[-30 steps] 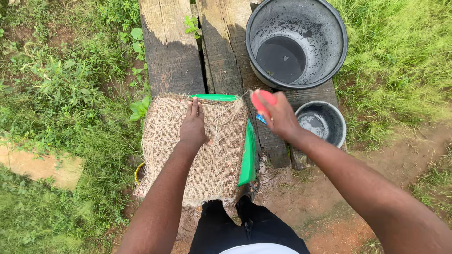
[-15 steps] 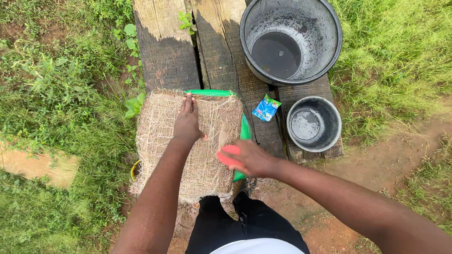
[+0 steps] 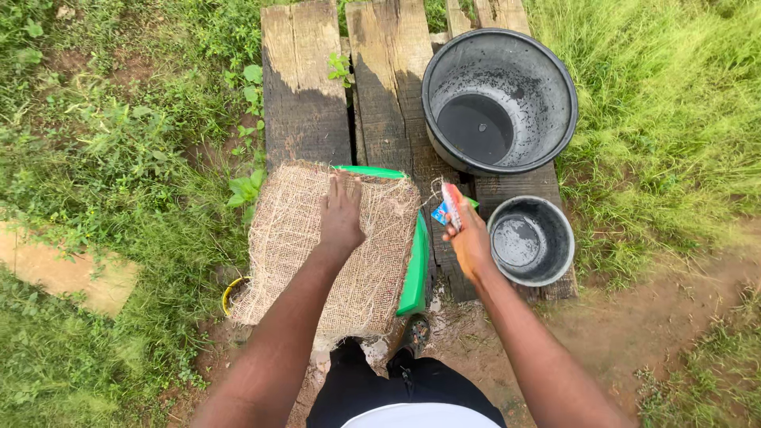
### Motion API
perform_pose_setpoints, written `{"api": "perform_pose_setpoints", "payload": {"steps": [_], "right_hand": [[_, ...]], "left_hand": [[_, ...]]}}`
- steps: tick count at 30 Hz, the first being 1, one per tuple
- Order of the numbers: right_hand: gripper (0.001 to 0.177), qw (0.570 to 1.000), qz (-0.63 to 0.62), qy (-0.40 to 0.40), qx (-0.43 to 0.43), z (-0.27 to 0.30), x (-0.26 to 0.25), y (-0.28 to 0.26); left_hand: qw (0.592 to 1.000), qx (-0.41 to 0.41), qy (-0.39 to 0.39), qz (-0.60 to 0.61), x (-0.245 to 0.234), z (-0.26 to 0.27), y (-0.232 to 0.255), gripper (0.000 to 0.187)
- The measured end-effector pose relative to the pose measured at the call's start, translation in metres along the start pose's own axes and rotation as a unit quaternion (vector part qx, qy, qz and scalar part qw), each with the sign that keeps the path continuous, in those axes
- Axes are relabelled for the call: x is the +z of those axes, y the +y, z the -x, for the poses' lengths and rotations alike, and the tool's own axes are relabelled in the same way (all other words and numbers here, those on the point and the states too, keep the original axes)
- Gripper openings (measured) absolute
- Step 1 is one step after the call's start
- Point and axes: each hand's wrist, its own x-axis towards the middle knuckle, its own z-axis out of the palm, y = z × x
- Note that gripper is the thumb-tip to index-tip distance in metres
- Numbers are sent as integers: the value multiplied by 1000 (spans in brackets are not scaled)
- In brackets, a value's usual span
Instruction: The person scrubs a small rug using a brush and soapy water, turning it over to scrub both the patterned and mesh-like sides while it rests on a green plastic stool outdoors.
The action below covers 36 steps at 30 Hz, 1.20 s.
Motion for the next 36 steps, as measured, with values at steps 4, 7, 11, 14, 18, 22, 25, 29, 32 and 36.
{"api": "perform_pose_setpoints", "payload": {"steps": [4,7,11,14,18,22,25,29,32,36], "right_hand": [[42,965,-234,-61,106,46,20,-2],[43,948,-257,-129,138,72,35,-9],[44,959,-188,-143,157,82,37,-13],[45,969,-127,-127,172,78,23,-11],[47,977,-32,-110,181,62,-9,14],[45,987,-11,-21,156,48,-38,28],[43,987,-83,42,133,47,-40,14],[43,982,-126,81,118,53,-37,2],[42,988,-95,73,101,46,-45,14],[31,985,-137,-67,81,42,-46,46]], "left_hand": [[922,81,220,310,33,22,43,69],[784,128,128,594,66,13,71,43],[699,101,-54,706,98,3,76,41],[816,111,26,567,88,11,57,39],[825,134,87,542,62,28,23,42],[758,-14,136,638,48,36,-33,32],[686,-131,193,689,56,46,-86,30],[784,-266,236,508,70,77,-139,30],[867,-296,211,341,69,98,-137,42],[908,-288,245,179,65,103,-91,70]]}}
